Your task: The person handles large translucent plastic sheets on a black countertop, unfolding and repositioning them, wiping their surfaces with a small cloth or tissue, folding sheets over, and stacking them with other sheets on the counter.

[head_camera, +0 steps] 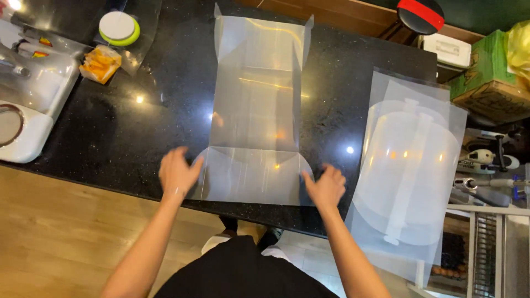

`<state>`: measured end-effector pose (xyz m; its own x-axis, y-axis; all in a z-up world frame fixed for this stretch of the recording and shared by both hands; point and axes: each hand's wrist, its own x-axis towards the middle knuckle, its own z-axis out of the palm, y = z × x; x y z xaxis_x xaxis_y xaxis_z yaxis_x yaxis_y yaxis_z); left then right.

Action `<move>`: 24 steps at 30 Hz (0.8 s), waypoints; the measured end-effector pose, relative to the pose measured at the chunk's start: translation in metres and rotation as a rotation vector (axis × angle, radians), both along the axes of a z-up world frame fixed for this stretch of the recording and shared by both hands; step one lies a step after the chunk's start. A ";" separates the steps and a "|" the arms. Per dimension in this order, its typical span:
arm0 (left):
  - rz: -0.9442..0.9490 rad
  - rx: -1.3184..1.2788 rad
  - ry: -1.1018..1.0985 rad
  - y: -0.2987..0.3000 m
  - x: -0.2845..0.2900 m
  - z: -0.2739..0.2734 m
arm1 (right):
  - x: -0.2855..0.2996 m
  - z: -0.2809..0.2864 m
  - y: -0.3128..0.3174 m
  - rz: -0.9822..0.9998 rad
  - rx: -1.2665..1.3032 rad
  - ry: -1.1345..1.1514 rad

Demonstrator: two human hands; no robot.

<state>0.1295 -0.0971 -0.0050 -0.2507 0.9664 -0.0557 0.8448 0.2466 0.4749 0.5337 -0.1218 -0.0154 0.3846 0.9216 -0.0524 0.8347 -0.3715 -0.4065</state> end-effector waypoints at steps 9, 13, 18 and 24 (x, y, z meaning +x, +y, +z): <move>0.633 0.056 -0.674 -0.104 -0.027 -0.098 | 0.035 -0.073 -0.072 -0.346 -0.026 0.447; 0.615 0.001 -0.994 -0.092 -0.028 -0.127 | 0.032 -0.069 -0.060 -0.450 -0.008 0.931; 0.279 0.244 -0.815 -0.076 -0.002 -0.080 | 0.017 -0.064 -0.051 -0.316 0.078 1.115; -0.389 0.148 -0.070 -0.073 0.033 -0.030 | -0.020 -0.046 -0.060 0.137 0.305 0.469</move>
